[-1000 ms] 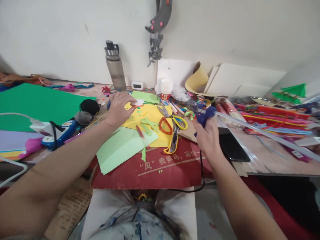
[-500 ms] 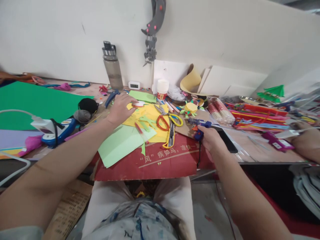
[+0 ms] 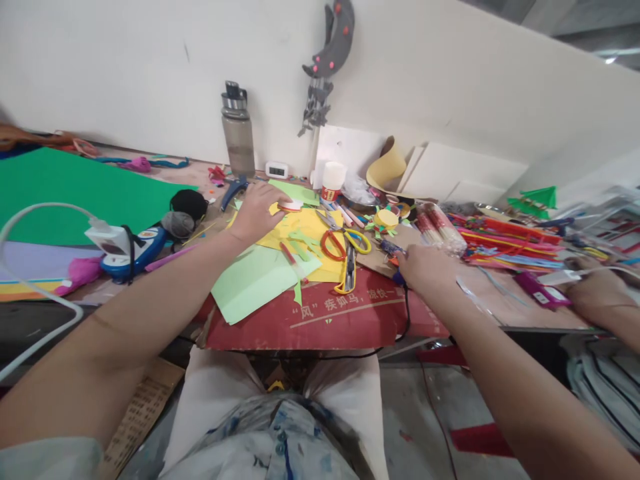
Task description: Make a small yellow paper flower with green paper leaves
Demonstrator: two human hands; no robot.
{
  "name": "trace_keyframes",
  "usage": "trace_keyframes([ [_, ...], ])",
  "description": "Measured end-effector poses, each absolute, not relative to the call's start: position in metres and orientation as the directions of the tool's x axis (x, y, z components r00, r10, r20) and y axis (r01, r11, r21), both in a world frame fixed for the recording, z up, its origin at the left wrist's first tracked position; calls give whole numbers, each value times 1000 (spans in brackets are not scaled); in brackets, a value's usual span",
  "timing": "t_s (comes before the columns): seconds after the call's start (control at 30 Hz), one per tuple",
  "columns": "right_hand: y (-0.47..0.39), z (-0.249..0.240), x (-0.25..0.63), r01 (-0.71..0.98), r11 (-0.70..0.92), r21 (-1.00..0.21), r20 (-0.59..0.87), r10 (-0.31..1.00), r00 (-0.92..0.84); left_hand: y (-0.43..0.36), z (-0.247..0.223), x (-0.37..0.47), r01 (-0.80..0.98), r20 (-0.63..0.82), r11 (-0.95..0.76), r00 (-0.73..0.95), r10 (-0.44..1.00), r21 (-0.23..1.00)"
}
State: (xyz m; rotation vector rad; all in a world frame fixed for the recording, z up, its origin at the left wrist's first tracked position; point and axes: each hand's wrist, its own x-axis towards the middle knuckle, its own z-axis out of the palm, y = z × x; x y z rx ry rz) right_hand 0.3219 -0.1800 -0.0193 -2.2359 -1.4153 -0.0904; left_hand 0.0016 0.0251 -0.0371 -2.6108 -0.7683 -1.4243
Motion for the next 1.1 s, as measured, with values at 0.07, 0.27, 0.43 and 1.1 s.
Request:
trace_keyframes([
  [0.07,-176,-13,290,955,-220,-197,346,896,278,27,-38,2,466,815,-865,417,402,188],
  [0.27,-133,-8,210,919,220,-327,361,928,-93,36,-40,-2,494,822,-836,357,444,238],
  [0.43,-112,-13,190,868,214,-449,253,962,-107,40,-39,-3,500,820,-824,331,467,268],
  [1.1,-94,-28,183,773,-41,-633,-27,999,31,27,-35,-4,535,730,-805,439,524,256],
])
